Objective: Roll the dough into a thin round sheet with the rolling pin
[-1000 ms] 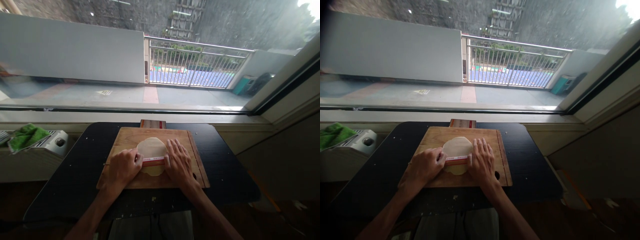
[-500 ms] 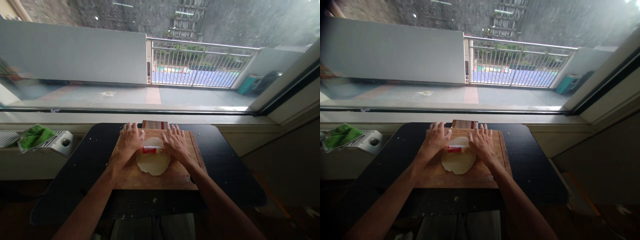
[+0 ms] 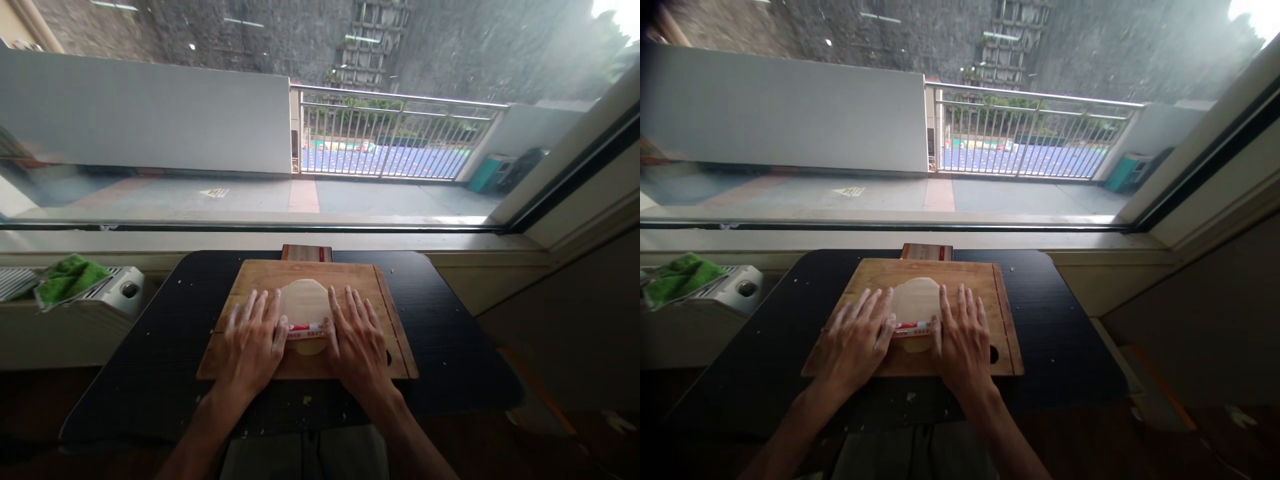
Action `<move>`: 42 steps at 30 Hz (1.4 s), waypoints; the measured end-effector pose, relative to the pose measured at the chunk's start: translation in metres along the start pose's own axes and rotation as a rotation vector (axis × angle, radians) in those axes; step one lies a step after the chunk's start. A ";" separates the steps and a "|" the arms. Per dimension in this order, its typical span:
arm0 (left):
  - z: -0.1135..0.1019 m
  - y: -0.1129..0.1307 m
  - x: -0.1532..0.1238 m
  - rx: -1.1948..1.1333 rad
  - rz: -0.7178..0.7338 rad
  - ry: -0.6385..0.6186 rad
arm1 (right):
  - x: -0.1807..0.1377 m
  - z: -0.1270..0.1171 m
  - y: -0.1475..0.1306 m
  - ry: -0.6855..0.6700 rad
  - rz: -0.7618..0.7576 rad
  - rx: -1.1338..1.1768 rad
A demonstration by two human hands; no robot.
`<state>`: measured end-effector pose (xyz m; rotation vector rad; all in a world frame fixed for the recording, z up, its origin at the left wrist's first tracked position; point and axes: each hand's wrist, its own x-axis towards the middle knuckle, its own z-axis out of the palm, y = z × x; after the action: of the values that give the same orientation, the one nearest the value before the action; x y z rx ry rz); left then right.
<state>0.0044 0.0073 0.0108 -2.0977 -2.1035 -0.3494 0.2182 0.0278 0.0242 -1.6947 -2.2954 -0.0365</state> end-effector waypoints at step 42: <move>-0.003 -0.016 0.047 -0.095 0.127 -0.035 | 0.019 0.004 -0.007 -0.019 0.041 -0.035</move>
<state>-0.0121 0.0521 0.0252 -2.2938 -1.9962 -0.4064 0.2056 0.0438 0.0261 -1.7664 -2.2852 -0.0531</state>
